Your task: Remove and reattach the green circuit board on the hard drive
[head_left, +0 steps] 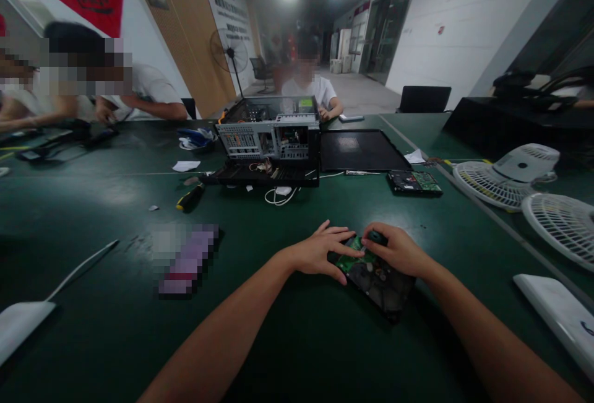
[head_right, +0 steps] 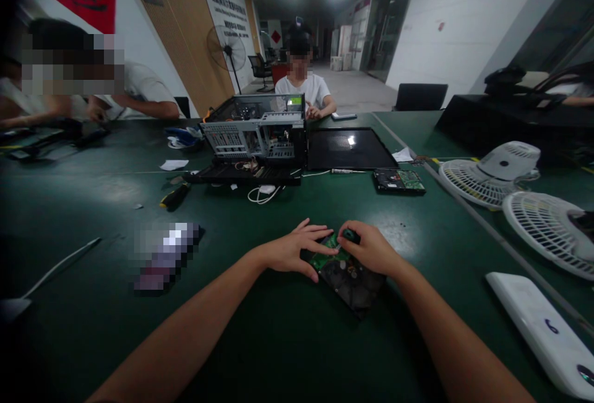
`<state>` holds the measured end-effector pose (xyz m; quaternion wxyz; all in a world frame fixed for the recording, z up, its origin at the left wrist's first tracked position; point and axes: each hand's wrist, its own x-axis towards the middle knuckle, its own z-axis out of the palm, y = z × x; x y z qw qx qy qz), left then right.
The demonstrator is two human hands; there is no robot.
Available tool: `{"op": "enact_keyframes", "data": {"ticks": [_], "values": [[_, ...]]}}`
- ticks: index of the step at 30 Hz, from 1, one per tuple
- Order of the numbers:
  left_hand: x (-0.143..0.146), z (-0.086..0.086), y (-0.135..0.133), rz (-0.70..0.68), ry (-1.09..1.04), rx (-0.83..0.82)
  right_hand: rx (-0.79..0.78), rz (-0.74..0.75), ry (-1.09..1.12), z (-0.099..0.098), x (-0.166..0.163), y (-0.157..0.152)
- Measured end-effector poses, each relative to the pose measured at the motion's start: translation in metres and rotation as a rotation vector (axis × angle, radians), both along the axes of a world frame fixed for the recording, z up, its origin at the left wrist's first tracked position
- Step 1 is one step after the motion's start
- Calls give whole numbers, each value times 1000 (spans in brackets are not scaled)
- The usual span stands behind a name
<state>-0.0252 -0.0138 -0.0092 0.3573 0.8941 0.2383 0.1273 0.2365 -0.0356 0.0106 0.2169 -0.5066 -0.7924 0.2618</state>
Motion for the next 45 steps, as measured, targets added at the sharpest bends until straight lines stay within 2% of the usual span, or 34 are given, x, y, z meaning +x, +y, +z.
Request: {"op": "enact_keyframes", "data": {"ticks": [9,14,16,18,23,25,28,32,34,37,41,45], "values": [[0,-1,1,-15,-4,-1,24,-4,22,3,3,-4],[-1,2,1,-6,-6,-21,87,-244,-14,8,16,-2],[-2,1,3,-4,-13,-31,88,-294,-39,10,22,0],[-3,0,5,14,-29,-34,37,-299,-49,9,26,2],[-5,-1,7,64,-50,-32,-231,-275,34,-2,31,4],[-5,1,5,70,-36,-49,-293,-265,67,-6,32,5],[-3,1,1,130,-78,-78,-320,-280,153,-7,34,6],[1,-12,0,375,-297,-91,-345,-339,318,-5,35,7],[4,-19,1,447,-383,-68,-385,-351,408,-6,36,8],[5,-24,2,499,-433,-17,-480,-346,469,-10,38,10],[7,-24,2,565,-420,0,-595,-272,444,-17,41,11],[10,-23,0,528,-382,57,-622,-231,445,-14,39,9]]}}
